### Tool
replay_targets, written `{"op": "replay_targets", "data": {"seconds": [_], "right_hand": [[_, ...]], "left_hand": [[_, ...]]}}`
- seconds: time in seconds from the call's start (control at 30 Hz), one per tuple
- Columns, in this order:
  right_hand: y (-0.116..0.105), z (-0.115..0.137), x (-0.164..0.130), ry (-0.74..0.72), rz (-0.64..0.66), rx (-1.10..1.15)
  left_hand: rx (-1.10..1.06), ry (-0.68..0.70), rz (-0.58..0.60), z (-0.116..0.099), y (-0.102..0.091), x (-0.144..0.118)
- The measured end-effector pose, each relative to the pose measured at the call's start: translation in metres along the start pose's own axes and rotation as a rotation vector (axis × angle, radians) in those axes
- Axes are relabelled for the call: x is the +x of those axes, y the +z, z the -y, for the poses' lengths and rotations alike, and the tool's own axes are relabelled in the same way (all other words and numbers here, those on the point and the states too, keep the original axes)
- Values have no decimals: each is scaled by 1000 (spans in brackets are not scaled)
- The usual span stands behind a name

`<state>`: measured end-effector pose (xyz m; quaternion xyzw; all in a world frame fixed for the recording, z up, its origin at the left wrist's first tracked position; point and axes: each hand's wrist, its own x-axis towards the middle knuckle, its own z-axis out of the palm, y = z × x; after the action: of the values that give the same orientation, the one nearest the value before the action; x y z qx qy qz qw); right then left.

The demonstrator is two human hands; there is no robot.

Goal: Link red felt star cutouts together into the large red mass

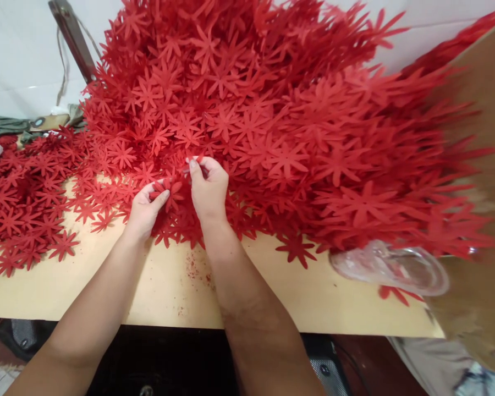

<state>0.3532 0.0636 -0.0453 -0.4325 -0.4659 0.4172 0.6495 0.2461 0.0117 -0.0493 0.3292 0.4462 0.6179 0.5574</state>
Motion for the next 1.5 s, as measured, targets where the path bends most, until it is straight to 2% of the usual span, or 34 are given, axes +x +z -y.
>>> {"op": "replay_targets", "data": {"seconds": [0.17,0.3,0.37,0.5,0.57,0.63,0.73,0.93,1.0,1.13,1.33,1.5], "right_hand": [[-4,-14,5,-114,44,-131],[-3,0,-3,-269,55,-299],[0,10,-9,-294,117,-326],[7,19,-19,-142,410,-281],[10,17,-22,-53,489,-244],[11,15,-21,-6,473,-193],[10,12,-18,17,357,-139],[11,9,-13,-41,114,-109],[12,9,-13,-23,71,-124],[9,12,-13,39,93,-141],[6,13,-15,-12,151,-270],[13,10,-19,25,205,-193]], "left_hand": [[-6,19,-71,-2,1,1],[9,54,-120,-6,2,-1],[13,66,-156,-7,2,-1],[-2,62,-186,-6,-1,2],[-45,51,-176,-5,-2,3],[-98,42,-127,-4,-2,2],[-80,42,-66,-5,0,0],[110,60,-211,-8,-1,1],[136,75,-233,-8,-1,3],[148,94,-225,-6,-3,6],[18,131,-145,-8,-7,3],[56,152,-69,-12,-2,-3]]}}
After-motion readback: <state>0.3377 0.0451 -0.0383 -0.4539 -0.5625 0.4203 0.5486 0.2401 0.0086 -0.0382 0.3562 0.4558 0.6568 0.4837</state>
